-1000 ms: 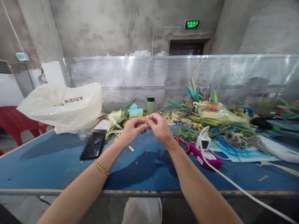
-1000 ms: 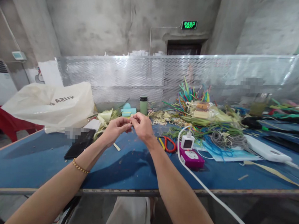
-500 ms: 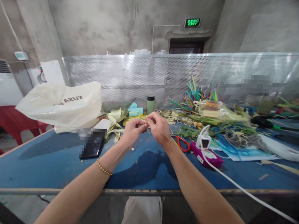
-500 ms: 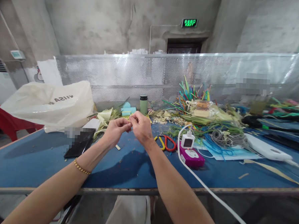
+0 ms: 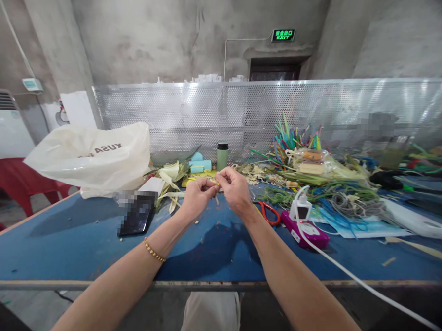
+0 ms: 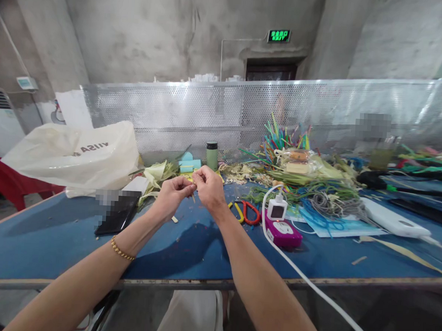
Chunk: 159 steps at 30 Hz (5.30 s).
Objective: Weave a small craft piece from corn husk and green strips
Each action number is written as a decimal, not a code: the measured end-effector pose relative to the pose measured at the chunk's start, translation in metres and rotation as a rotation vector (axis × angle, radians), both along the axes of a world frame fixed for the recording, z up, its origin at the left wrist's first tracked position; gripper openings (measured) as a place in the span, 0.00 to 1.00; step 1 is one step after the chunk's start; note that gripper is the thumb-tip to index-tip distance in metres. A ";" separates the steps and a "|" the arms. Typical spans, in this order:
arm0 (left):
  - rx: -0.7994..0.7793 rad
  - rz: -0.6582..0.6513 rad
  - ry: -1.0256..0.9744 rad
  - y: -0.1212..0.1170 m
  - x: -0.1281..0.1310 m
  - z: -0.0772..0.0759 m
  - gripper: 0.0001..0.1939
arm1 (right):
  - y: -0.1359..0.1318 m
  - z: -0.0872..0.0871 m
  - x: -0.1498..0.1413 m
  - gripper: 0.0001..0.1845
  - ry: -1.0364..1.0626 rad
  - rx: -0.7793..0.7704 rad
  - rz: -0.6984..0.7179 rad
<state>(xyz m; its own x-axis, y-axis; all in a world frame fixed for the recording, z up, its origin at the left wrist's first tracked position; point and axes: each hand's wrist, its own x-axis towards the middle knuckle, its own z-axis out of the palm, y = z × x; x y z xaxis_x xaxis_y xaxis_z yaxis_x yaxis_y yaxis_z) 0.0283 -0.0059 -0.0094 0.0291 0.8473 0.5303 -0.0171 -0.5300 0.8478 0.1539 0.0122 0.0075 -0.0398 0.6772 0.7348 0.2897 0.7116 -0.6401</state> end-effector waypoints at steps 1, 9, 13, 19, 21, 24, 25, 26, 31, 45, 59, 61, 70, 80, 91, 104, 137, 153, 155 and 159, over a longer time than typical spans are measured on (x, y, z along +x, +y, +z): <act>-0.003 -0.005 -0.007 0.001 0.000 0.000 0.10 | 0.001 -0.001 0.000 0.10 0.007 -0.009 0.014; -0.293 -0.397 -0.324 0.003 -0.014 0.008 0.17 | 0.007 0.002 0.003 0.14 0.180 -0.104 0.076; -0.321 -0.475 -0.291 0.000 -0.013 0.008 0.13 | 0.006 0.003 0.003 0.15 0.237 -0.122 0.075; -0.222 -0.381 -0.333 0.000 -0.008 0.007 0.12 | 0.003 0.001 -0.001 0.15 0.218 -0.129 0.135; -0.142 -0.288 -0.294 0.003 -0.009 0.005 0.12 | 0.004 0.001 0.000 0.14 0.172 -0.144 0.145; -0.061 -0.147 -0.152 0.008 -0.011 0.003 0.13 | 0.007 0.002 0.006 0.13 0.097 -0.070 0.025; -0.048 -0.111 -0.105 0.010 -0.012 0.002 0.14 | 0.008 0.002 0.008 0.12 0.060 -0.003 -0.050; -0.033 -0.077 -0.061 0.011 -0.013 0.002 0.16 | 0.009 0.003 0.011 0.11 0.008 0.078 -0.125; 0.135 0.108 0.168 0.013 -0.015 -0.002 0.28 | 0.007 0.005 0.017 0.10 -0.432 0.313 -0.220; -0.008 -0.054 0.181 0.009 -0.017 0.003 0.14 | 0.006 0.009 0.018 0.09 -0.314 0.003 0.053; 0.001 0.004 0.189 0.011 -0.014 -0.003 0.10 | 0.001 0.002 0.004 0.11 -0.324 0.220 -0.032; 0.006 0.005 0.180 0.011 -0.014 -0.003 0.09 | 0.000 0.001 0.003 0.11 -0.318 0.224 -0.032; 0.067 -0.007 0.183 0.009 -0.013 -0.001 0.10 | -0.003 -0.001 0.000 0.11 -0.289 0.223 -0.045; -0.244 -0.140 -0.397 0.016 -0.015 0.004 0.07 | 0.011 0.007 0.014 0.18 -0.090 0.003 -0.228; -0.202 -0.157 -0.555 0.018 -0.009 -0.002 0.10 | 0.006 -0.005 -0.001 0.19 -0.236 -0.158 0.110; -0.232 -0.217 -0.300 0.015 -0.018 0.002 0.15 | 0.009 -0.005 0.005 0.14 -0.286 -0.142 0.111; -0.212 -0.201 -0.333 0.012 -0.018 0.005 0.13 | -0.002 -0.006 -0.005 0.14 -0.354 -0.007 0.223; -0.087 -0.139 -0.177 0.013 -0.022 0.006 0.13 | 0.006 -0.004 0.003 0.22 -0.108 -0.192 0.102; -0.064 -0.159 -0.154 0.013 -0.021 0.005 0.12 | 0.006 -0.002 0.005 0.23 -0.019 -0.262 0.140; -0.065 -0.205 -0.126 0.013 -0.019 0.004 0.12 | 0.004 -0.001 0.004 0.20 -0.084 -0.200 0.133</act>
<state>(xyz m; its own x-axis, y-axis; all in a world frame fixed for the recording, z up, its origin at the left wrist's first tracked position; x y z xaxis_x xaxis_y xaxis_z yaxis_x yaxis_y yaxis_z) 0.0090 0.0074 -0.0054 0.1410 0.8632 0.4848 -0.2266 -0.4486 0.8646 0.1576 0.0164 0.0065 -0.1934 0.7937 0.5767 0.2607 0.6082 -0.7497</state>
